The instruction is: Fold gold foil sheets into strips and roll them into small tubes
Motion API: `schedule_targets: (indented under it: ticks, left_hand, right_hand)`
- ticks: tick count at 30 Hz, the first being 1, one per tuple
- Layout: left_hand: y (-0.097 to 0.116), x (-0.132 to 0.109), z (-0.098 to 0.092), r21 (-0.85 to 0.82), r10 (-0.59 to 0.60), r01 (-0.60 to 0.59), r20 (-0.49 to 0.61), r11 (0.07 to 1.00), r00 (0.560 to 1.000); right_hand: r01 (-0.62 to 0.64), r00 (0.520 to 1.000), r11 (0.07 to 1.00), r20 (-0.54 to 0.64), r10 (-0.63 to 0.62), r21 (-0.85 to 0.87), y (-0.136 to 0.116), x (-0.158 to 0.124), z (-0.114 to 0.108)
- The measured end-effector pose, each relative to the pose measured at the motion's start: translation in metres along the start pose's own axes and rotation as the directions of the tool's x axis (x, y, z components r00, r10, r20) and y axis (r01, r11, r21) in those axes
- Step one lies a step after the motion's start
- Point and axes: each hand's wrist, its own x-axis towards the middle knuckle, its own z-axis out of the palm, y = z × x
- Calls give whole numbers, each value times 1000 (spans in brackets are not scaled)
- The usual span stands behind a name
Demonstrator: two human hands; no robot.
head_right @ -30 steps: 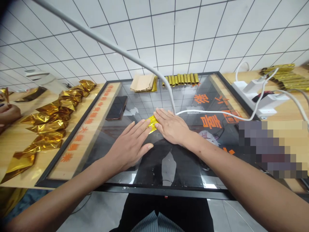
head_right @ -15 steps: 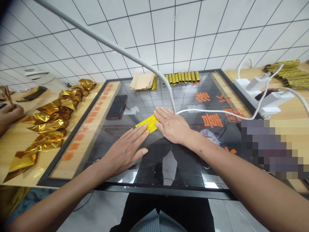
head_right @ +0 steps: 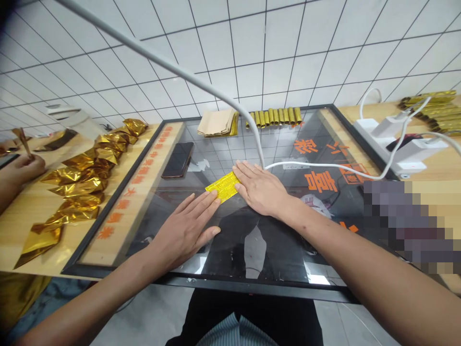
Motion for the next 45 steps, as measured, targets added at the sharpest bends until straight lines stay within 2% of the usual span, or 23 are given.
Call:
schedule_targets:
  ticks: [7, 14, 19, 25, 33, 36, 41, 45]
  left_hand:
    - [9, 27, -11, -8, -12, 12, -42, 1000, 999]
    - [5, 55, 7, -6, -26, 26, 5, 1000, 1000]
    - [-1, 50, 12, 9, -23, 23, 3, 1000, 1000]
    - [-9, 31, 11, 24, -27, 27, -24, 999, 999]
    - [-16, 11, 6, -36, -73, 71, -53, 997, 996]
    - [-19, 13, 2, -60, -81, 76, -80, 995, 994]
    - [-24, 26, -1, -32, 63, -66, -89, 997, 994]
    - [-24, 38, 1, 6, 126, -126, -78, 992, 989]
  right_hand:
    - [-5, 1000, 1000, -13, 5, -7, -1, 0, 0]
    - [7, 1000, 1000, -24, -7, 28, 1, 0, 2]
    - [5, 1000, 1000, -23, -4, 25, 0, 0, 0]
    - [2, 1000, 1000, -17, -2, -5, -1, -1, 1]
    - [1, 1000, 1000, -28, -1, -1, -1, -1, 0]
    - [4, 1000, 1000, -21, -4, 19, 0, 0, -1]
    - [5, 1000, 998, -8, -4, 57, 1, 0, -4]
    - [-3, 1000, 999, 10, 2, 49, 0, 1, -7]
